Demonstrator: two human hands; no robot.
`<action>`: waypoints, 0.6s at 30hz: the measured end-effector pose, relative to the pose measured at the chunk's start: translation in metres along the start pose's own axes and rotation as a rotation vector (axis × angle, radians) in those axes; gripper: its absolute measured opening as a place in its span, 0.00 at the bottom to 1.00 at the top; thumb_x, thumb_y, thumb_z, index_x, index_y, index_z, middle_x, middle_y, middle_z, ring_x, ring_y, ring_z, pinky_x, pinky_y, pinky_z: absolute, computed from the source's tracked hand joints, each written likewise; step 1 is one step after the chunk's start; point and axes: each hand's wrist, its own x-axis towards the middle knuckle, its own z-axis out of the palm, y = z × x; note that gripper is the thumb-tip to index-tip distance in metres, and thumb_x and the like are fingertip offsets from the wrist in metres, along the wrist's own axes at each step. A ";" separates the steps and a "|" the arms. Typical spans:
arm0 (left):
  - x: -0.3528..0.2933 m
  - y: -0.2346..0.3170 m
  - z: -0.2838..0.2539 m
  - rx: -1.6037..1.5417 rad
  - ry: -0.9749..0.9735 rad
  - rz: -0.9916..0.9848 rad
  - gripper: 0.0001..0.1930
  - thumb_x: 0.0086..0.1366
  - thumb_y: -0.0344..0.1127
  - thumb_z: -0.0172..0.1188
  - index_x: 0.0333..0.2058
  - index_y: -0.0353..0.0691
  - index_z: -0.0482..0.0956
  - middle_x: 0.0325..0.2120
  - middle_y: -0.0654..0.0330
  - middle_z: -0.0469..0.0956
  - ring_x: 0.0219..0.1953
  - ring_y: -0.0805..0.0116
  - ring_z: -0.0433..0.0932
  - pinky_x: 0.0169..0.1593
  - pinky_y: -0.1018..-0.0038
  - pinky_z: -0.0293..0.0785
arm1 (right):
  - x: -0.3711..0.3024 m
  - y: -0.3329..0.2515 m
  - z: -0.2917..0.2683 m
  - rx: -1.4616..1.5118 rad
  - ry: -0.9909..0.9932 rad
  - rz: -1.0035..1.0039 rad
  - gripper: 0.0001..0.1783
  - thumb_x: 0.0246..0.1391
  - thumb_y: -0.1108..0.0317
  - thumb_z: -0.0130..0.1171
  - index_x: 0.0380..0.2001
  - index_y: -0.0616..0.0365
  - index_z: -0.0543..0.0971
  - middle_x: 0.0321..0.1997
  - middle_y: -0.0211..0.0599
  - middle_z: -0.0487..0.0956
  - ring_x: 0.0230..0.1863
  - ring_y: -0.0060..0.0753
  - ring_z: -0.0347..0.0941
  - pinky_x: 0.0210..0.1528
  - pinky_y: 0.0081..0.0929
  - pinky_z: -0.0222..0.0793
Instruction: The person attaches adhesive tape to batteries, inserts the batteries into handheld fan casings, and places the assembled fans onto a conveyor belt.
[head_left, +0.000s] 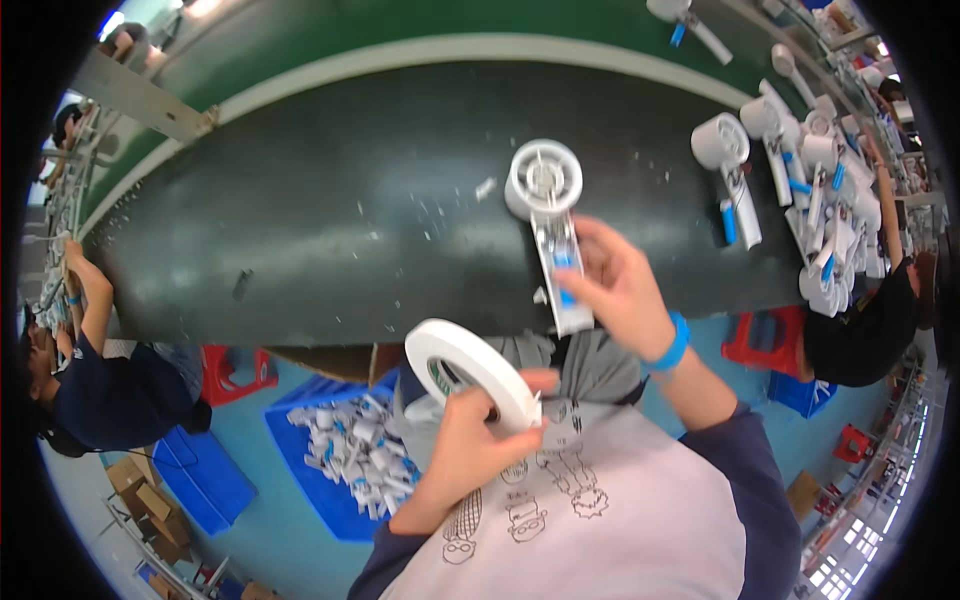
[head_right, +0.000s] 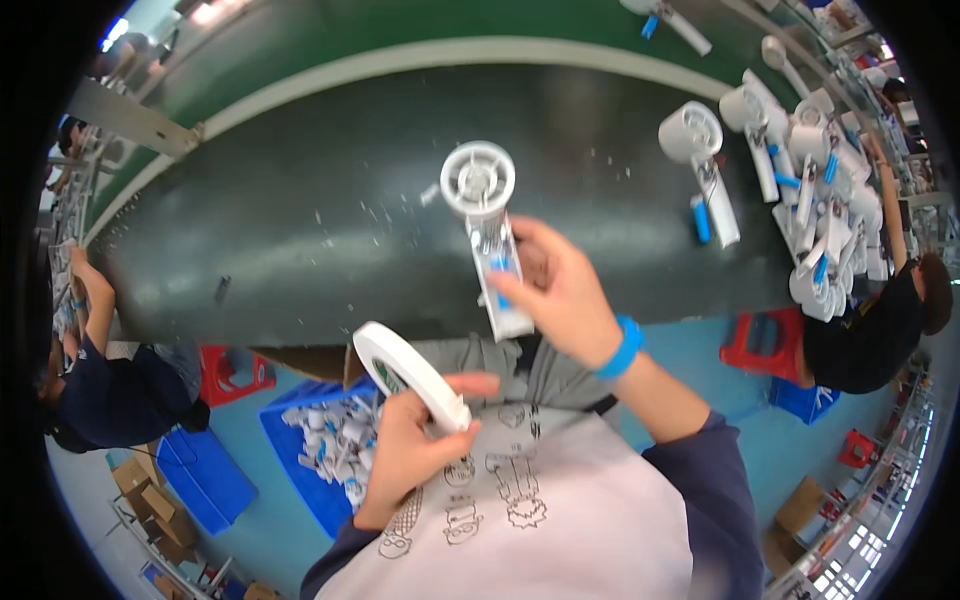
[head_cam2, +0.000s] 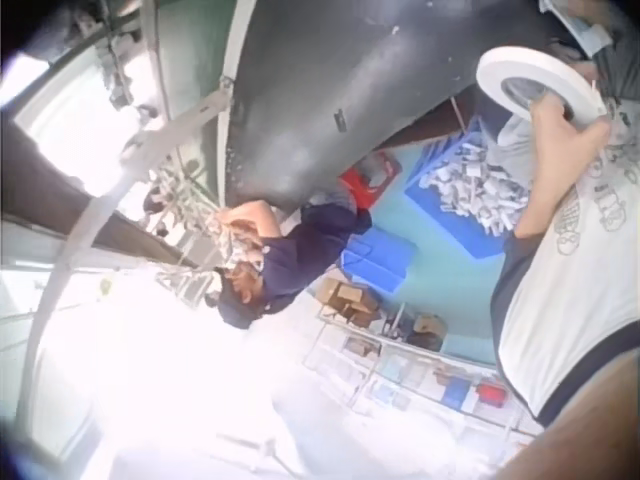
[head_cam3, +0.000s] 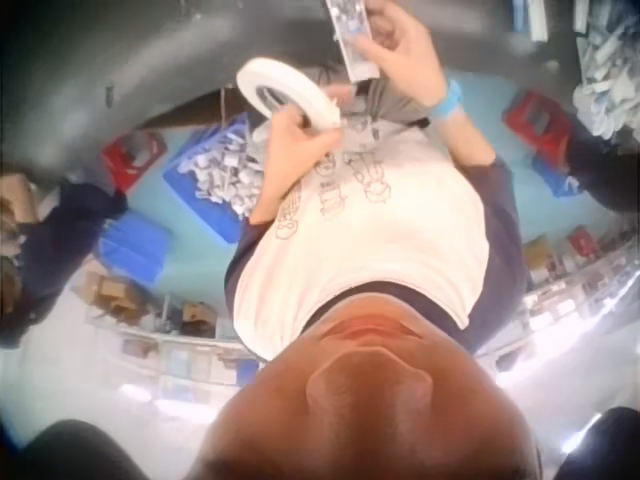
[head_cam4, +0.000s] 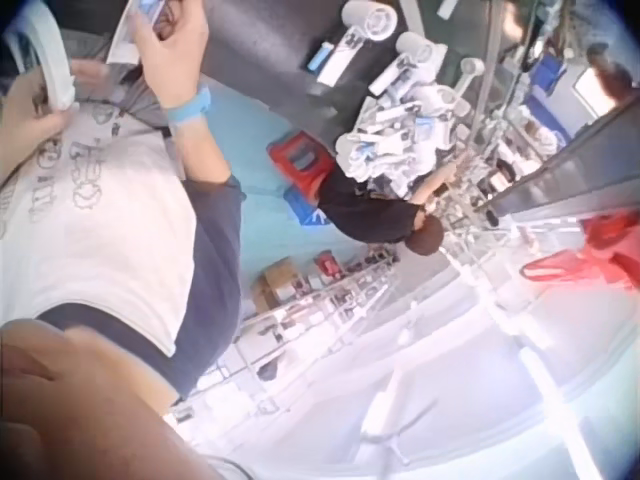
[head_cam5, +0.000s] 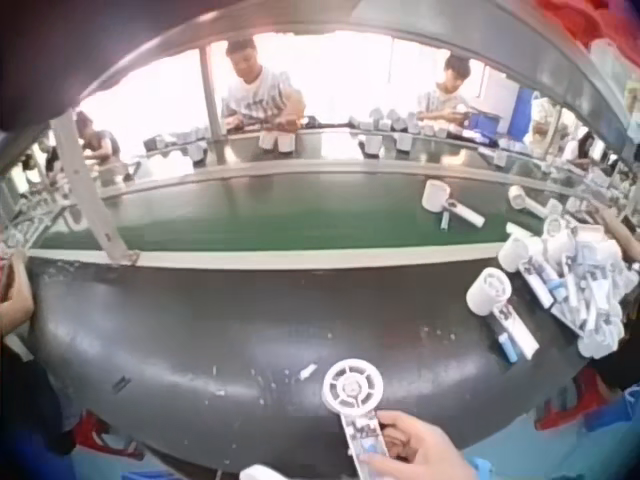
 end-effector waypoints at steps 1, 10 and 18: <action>-0.004 0.000 -0.003 -0.019 -0.008 0.006 0.18 0.50 0.22 0.58 0.43 0.31 0.77 0.41 0.56 0.79 0.42 0.71 0.76 0.48 0.74 0.70 | 0.034 -0.002 -0.008 -0.151 0.002 -0.153 0.26 0.53 0.75 0.59 0.56 0.67 0.65 0.46 0.36 0.77 0.44 0.20 0.73 0.46 0.21 0.69; -0.012 0.012 -0.007 -0.245 -0.107 0.118 0.08 0.52 0.24 0.59 0.30 0.36 0.70 0.28 0.54 0.76 0.36 0.65 0.77 0.41 0.70 0.72 | 0.270 -0.086 -0.026 -1.531 0.689 -0.541 0.28 0.55 0.51 0.56 0.50 0.64 0.72 0.49 0.53 0.75 0.51 0.49 0.70 0.53 0.38 0.66; 0.013 0.044 -0.003 -0.821 -0.602 0.205 0.09 0.58 0.33 0.59 0.33 0.37 0.69 0.31 0.58 0.74 0.36 0.65 0.76 0.38 0.71 0.72 | 0.018 -0.067 0.051 -0.419 -0.488 -0.546 0.30 0.67 0.50 0.35 0.49 0.69 0.73 0.19 0.33 0.75 0.22 0.23 0.71 0.29 0.23 0.68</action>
